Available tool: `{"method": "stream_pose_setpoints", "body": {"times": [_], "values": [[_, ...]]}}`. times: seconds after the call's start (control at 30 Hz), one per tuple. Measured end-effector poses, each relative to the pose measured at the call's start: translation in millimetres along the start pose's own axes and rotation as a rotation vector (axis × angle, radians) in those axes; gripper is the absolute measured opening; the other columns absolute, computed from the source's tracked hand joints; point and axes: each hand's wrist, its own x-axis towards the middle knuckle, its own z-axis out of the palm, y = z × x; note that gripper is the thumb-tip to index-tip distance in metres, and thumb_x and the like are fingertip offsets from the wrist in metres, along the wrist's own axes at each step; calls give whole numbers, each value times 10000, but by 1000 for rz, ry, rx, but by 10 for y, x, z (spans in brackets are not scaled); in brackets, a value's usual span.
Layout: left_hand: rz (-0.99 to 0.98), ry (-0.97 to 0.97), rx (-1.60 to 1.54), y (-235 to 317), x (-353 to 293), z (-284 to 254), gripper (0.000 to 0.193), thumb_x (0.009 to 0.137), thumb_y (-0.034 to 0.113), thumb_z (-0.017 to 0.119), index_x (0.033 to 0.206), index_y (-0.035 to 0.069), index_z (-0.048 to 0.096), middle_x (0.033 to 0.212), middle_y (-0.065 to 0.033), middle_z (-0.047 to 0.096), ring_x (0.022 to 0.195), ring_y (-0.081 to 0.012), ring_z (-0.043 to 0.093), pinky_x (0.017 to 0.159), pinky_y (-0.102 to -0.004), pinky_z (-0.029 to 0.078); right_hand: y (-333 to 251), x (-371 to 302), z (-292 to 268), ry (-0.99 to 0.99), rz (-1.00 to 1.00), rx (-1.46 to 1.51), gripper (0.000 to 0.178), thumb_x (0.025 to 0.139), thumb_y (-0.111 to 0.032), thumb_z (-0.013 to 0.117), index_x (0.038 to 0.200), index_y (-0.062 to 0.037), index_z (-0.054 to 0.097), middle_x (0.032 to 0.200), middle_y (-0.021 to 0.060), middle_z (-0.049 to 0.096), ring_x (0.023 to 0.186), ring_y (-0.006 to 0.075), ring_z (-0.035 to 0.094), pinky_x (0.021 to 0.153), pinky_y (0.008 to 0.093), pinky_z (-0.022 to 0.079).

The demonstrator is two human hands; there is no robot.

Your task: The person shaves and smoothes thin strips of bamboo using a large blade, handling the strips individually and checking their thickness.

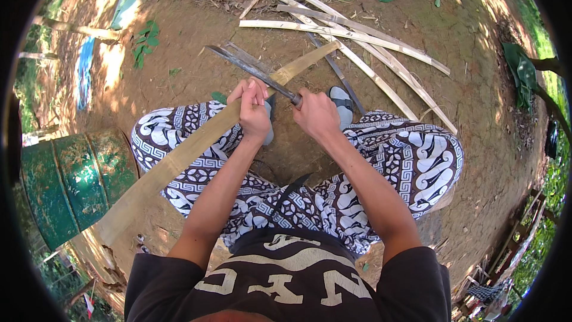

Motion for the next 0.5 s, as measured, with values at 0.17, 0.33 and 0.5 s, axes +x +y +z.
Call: {"method": "stream_pose_setpoints", "body": {"times": [0.17,0.33,0.5], "values": [[16,-26,-15,55,-81,75,376,965,91,471,623,65,319,601,-34,393,604,-139,423,603,-294,351,451,260,134,38,154,23,206,838,-199,658,909,-8,678,830,279,683,840,463,674,768,534,534],[60,-88,29,85,-54,69,360,947,76,477,628,62,309,601,-39,390,598,-145,420,597,-294,350,76,62,43,-59,19,76,210,845,-199,647,886,4,683,859,283,684,858,474,661,781,537,526],[51,-68,-49,34,-61,51,347,923,66,486,624,54,311,607,-42,400,600,-149,418,598,-294,348,31,85,23,-3,73,44,201,837,-189,646,887,2,683,842,291,678,844,482,659,774,538,532]]}}
